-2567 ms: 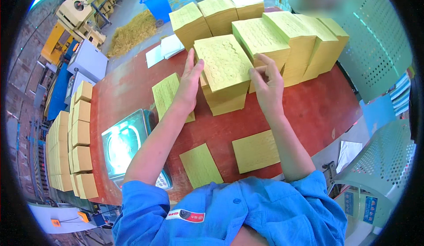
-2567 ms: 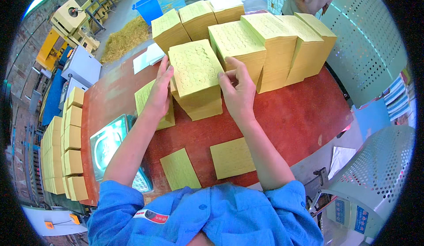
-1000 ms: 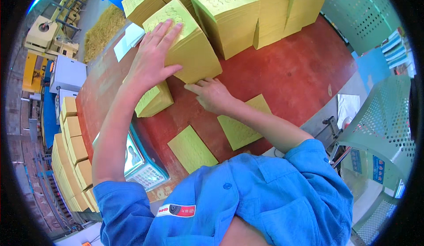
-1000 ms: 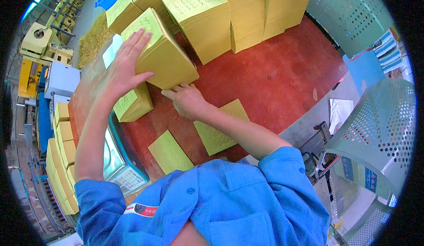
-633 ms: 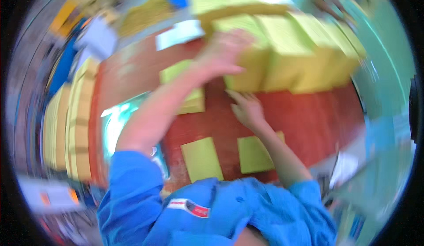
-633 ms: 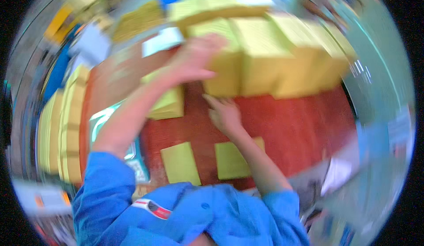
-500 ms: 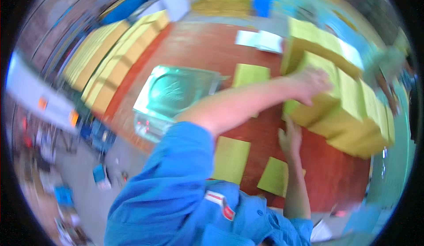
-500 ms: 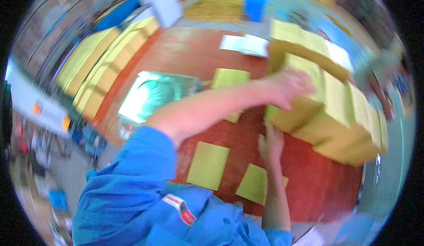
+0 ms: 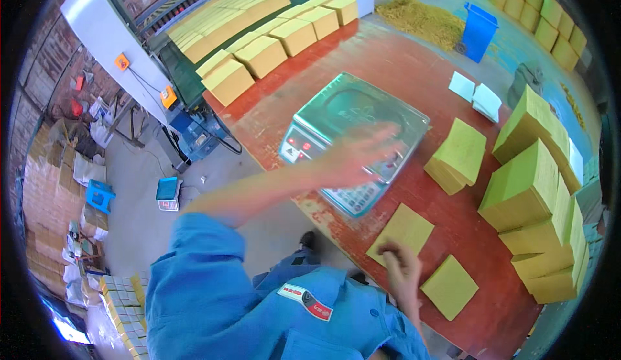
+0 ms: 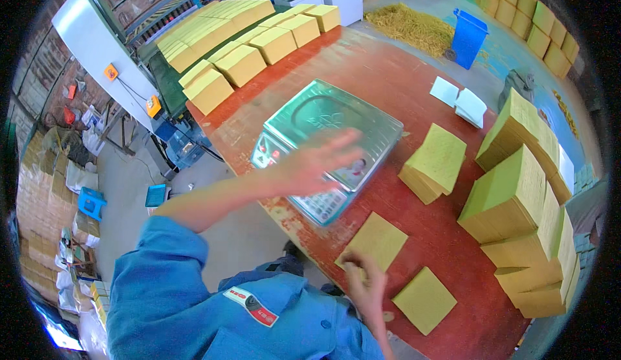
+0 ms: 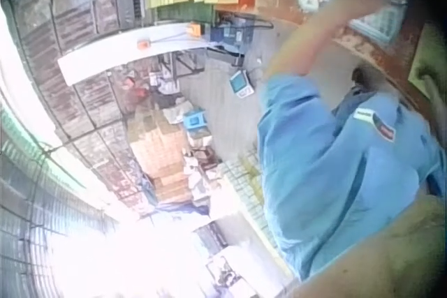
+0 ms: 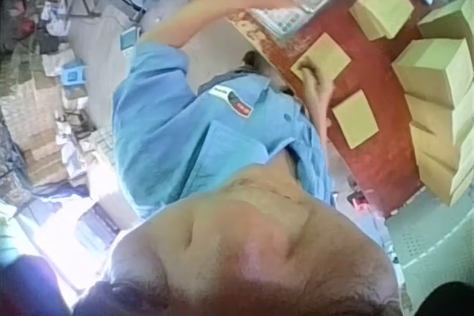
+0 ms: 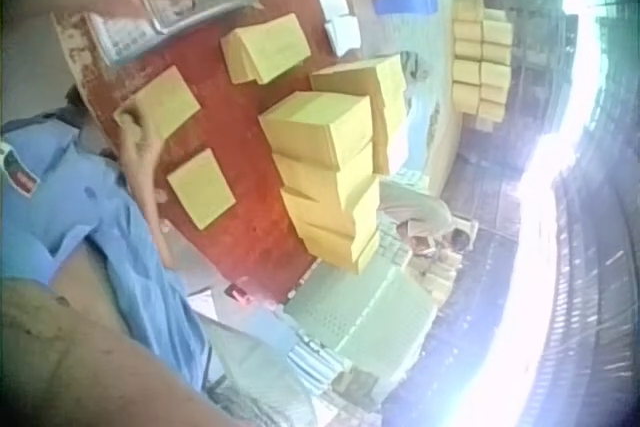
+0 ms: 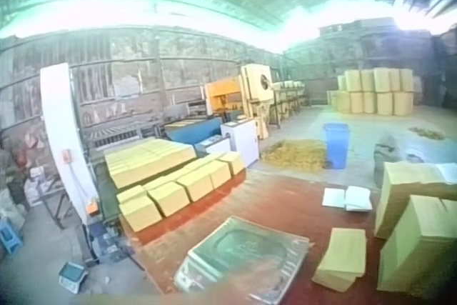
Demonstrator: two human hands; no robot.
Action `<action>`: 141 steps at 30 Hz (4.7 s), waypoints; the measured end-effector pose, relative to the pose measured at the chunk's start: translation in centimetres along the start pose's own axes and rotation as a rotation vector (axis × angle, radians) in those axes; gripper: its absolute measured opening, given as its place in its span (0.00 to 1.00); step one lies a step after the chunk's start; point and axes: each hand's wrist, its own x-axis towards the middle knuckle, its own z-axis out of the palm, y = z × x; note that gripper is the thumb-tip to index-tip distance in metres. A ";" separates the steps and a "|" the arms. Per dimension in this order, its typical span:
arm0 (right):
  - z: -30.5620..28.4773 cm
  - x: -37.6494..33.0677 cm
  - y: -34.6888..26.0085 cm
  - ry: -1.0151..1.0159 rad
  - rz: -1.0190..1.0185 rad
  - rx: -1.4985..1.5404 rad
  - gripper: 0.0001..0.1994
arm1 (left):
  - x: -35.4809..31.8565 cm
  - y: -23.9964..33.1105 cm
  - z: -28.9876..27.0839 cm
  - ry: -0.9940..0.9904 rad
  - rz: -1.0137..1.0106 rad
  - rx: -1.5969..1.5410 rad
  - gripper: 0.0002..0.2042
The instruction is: The recorder weighs stacks of yellow paper on an electronic scale and organizes them on a table.
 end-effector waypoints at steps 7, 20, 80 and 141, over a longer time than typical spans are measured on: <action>16.7 6.0 -1.0 -0.548 0.290 0.377 0.16 | -23.5 -23.6 -14.6 0.022 -0.630 0.561 0.36; 47.3 17.0 4.5 -0.655 0.720 0.668 0.19 | -29.0 -44.8 -19.2 -0.204 -0.611 0.491 0.39; 39.7 29.0 -13.8 0.266 -0.401 -0.638 0.24 | -21.7 -45.8 -18.0 -0.382 0.141 0.024 0.40; 9.3 25.3 -12.0 0.396 0.128 0.314 0.23 | 4.1 -17.1 -13.6 -0.338 -0.761 -1.244 0.37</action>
